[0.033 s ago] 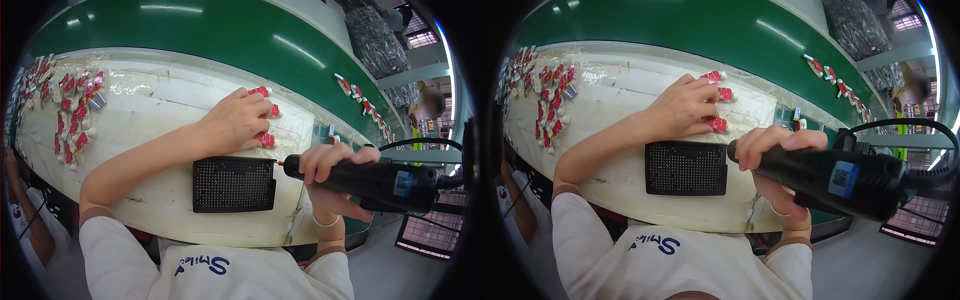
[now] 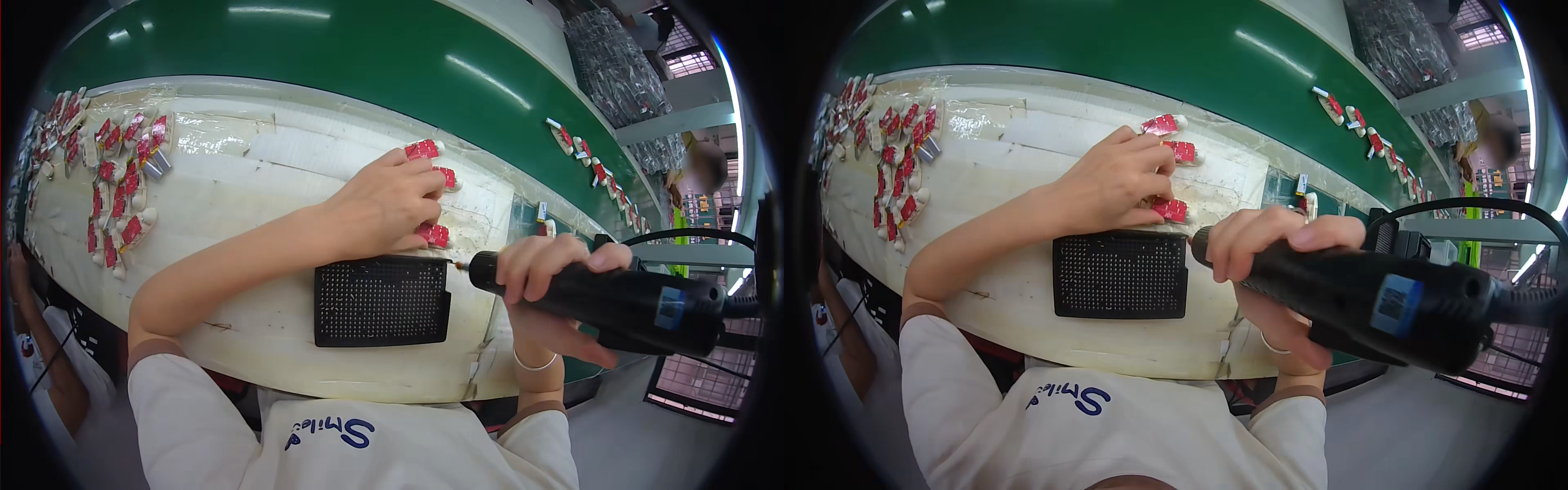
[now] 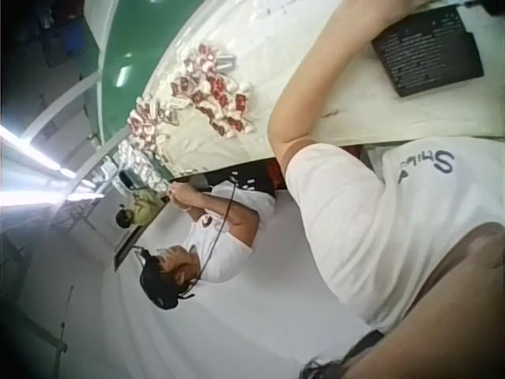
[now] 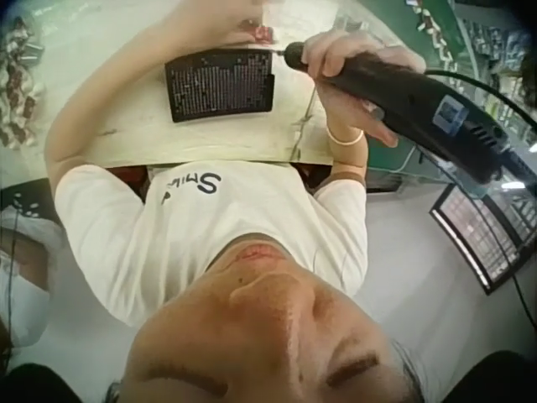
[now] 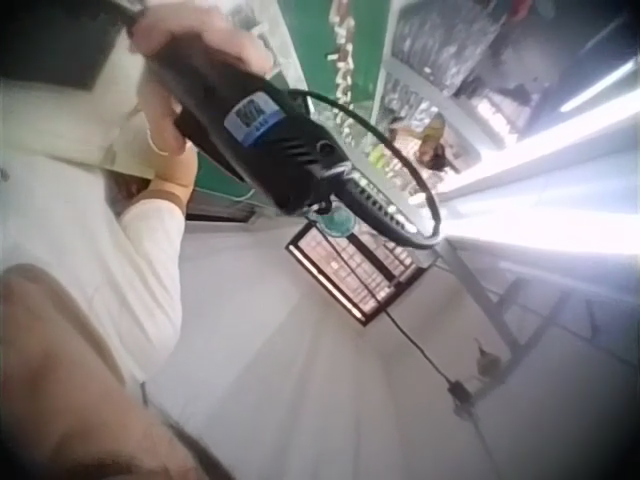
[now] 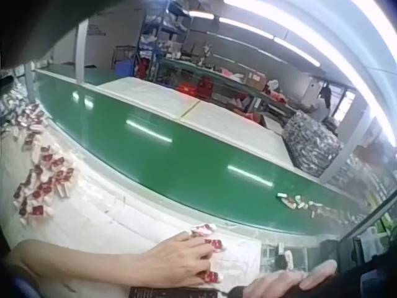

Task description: The person assembles electronic components and plastic parts by securing them with screws using an electric screwdriver at a factory workbench.

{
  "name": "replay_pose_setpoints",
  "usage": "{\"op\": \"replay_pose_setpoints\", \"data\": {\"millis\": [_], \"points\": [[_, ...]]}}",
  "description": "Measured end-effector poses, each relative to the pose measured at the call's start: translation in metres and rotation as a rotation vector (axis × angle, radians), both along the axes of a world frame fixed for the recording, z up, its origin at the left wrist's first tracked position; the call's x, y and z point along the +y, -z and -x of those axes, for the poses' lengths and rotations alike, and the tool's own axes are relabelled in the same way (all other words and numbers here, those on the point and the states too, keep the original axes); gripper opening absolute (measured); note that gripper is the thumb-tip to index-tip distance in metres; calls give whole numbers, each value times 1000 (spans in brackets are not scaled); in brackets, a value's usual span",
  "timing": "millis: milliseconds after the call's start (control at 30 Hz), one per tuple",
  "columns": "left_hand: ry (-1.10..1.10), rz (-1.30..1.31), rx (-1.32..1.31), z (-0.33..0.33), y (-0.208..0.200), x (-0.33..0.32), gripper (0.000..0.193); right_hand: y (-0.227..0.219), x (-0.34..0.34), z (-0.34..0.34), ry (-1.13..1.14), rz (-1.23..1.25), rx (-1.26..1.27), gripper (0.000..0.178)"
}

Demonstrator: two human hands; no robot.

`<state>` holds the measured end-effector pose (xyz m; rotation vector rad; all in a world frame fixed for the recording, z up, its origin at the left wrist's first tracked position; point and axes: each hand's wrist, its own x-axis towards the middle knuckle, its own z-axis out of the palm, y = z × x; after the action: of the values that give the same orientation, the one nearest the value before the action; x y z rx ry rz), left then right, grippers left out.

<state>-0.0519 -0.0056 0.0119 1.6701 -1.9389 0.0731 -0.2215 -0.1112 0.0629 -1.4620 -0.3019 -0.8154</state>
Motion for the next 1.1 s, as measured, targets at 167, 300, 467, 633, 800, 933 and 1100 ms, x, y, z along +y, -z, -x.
{"op": "replay_pose_setpoints", "data": {"millis": [167, 300, 467, 633, 800, 933, 1100], "points": [[50, -119, 116, 4, 7, 0, 22, -10, -10, -10, -80, -54, -182, 85], [53, -145, 155, 4, 7, 1, 21, 9, -17, -26, -85, -36, -227, 89], [67, -152, 161, 3, 8, 0, 20, 18, -20, -30, -77, -27, -200, 91], [71, -161, 147, 1, 5, 2, 22, 16, -20, -29, -84, -35, -197, 91], [41, -49, 252, 1, 3, 1, 23, 2, -12, -21, -40, 29, -159, 82], [104, -32, 306, 9, -4, 2, 14, 0, -8, -17, -99, -96, -196, 87], [93, -34, 290, 13, -2, 2, 9, -3, -3, -13, -89, -109, -195, 85]]}}
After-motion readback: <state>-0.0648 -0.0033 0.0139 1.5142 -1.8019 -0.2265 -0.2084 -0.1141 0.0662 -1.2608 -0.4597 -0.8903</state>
